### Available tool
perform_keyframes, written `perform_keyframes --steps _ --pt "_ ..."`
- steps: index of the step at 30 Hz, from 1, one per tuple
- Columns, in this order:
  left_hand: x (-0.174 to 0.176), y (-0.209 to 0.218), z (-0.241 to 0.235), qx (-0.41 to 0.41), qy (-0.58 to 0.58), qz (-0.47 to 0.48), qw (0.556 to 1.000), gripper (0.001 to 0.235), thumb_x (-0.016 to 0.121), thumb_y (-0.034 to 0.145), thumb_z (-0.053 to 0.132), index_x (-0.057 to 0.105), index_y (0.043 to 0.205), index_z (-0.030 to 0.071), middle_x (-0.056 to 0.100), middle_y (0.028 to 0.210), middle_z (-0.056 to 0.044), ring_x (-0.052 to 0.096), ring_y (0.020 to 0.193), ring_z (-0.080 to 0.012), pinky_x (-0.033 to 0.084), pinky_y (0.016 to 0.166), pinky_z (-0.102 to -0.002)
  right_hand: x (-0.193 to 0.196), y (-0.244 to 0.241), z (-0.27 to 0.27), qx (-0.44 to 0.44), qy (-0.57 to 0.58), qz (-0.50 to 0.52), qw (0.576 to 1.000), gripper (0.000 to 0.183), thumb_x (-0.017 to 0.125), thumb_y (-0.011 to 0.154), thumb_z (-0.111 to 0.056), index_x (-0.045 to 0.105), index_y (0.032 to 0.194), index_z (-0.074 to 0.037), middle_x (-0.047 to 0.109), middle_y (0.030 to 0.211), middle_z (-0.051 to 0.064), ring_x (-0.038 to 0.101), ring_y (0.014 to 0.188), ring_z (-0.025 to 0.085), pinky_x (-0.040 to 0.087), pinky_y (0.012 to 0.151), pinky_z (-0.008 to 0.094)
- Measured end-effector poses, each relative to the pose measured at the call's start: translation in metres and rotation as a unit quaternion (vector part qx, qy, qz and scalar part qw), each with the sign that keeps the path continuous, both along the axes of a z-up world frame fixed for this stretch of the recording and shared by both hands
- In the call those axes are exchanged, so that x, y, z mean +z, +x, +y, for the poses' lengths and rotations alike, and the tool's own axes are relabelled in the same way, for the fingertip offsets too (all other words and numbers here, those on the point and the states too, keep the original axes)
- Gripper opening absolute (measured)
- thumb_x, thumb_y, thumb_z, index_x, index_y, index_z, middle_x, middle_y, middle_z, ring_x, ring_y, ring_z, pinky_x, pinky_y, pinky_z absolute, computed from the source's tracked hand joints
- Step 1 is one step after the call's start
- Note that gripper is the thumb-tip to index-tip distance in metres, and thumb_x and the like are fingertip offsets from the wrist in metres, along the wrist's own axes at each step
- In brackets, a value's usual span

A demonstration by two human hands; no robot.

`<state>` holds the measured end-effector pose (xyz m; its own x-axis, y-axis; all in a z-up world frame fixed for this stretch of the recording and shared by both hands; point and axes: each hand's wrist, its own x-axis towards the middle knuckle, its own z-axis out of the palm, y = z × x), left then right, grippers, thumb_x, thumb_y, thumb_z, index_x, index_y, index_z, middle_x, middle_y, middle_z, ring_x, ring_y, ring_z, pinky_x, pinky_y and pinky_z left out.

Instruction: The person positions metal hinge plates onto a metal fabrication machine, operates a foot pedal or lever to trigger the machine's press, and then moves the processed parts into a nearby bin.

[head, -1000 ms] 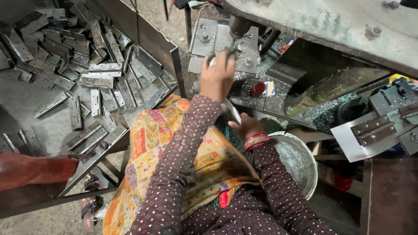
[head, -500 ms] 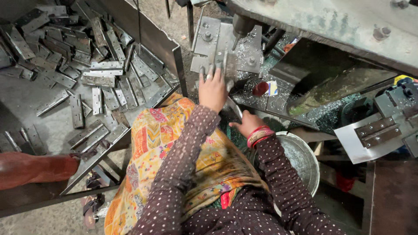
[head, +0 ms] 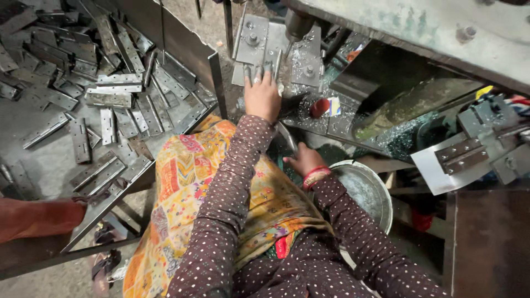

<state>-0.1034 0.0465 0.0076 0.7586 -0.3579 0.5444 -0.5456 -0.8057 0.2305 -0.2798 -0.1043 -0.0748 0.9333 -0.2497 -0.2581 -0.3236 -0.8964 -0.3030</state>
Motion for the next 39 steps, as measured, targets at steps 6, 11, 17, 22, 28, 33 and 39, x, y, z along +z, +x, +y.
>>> perform_keyframes --steps 6,11,17,22,28,33,39 --pt "-0.004 -0.008 0.000 0.006 0.014 0.010 1.000 0.028 0.053 0.092 0.013 0.072 0.108 0.001 0.065 0.129 -0.016 0.059 0.125 -0.0336 0.037 0.110 -0.059 0.026 0.024 -0.009 0.043 -0.041 0.014 0.998 0.068 0.081 0.077 -0.063 0.060 0.103 -0.003 0.072 0.092 0.025 0.070 0.088 0.046 0.055 0.077 0.054" --pt "-0.008 -0.008 -0.001 0.012 0.010 -0.003 1.000 0.028 0.053 0.091 0.014 0.072 0.108 0.001 0.064 0.129 -0.015 0.060 0.126 -0.0329 0.039 0.110 -0.057 -0.023 -0.009 0.001 0.010 -0.024 -0.066 0.997 0.059 0.077 0.083 -0.056 0.059 0.101 -0.003 0.071 0.081 0.026 0.070 0.078 0.048 0.056 0.068 0.056" --pt "-0.007 -0.011 -0.003 -0.008 0.003 0.020 1.000 0.029 0.054 0.092 0.014 0.072 0.109 0.001 0.064 0.130 -0.016 0.059 0.127 -0.0342 0.040 0.110 -0.057 -0.049 -0.029 0.002 0.007 0.020 -0.131 0.991 0.049 0.076 0.086 -0.046 0.058 0.101 -0.002 0.067 0.075 0.029 0.067 0.075 0.050 0.054 0.064 0.059" --pt "-0.008 -0.009 0.000 -0.002 0.032 0.038 0.999 0.028 0.054 0.092 0.014 0.072 0.108 0.001 0.063 0.131 -0.018 0.057 0.128 -0.0349 0.038 0.112 -0.059 -0.004 -0.005 0.004 0.004 -0.015 -0.002 1.000 0.061 0.082 0.077 -0.050 0.056 0.103 -0.001 0.070 0.086 0.029 0.069 0.082 0.050 0.054 0.072 0.058" --pt "-0.019 0.033 -0.036 0.046 0.114 0.017 0.992 0.036 0.052 0.091 0.017 0.072 0.112 -0.004 0.061 0.127 -0.026 0.054 0.128 -0.0433 0.030 0.116 -0.058 0.023 0.018 -0.016 0.058 -0.031 -0.051 0.997 0.061 0.079 0.083 -0.056 0.063 0.108 -0.003 0.072 0.094 0.027 0.070 0.086 0.048 0.055 0.074 0.056" --pt "-0.021 0.032 -0.032 0.005 0.031 0.003 1.000 0.033 0.052 0.092 0.016 0.072 0.109 -0.003 0.060 0.133 -0.027 0.053 0.129 -0.0443 0.029 0.114 -0.061 -0.039 -0.025 0.008 -0.031 -0.023 -0.073 0.997 0.058 0.073 0.086 -0.051 0.060 0.117 -0.004 0.072 0.084 0.027 0.071 0.076 0.046 0.056 0.064 0.055" --pt "-0.010 0.001 -0.006 0.001 0.027 0.007 1.000 0.027 0.053 0.093 0.014 0.073 0.106 0.000 0.061 0.135 -0.021 0.058 0.128 -0.0380 0.036 0.114 -0.058 -0.055 -0.018 -0.004 0.027 -0.020 -0.098 0.995 0.064 0.077 0.084 -0.053 0.059 0.112 0.001 0.070 0.083 0.029 0.069 0.080 0.049 0.055 0.068 0.057"
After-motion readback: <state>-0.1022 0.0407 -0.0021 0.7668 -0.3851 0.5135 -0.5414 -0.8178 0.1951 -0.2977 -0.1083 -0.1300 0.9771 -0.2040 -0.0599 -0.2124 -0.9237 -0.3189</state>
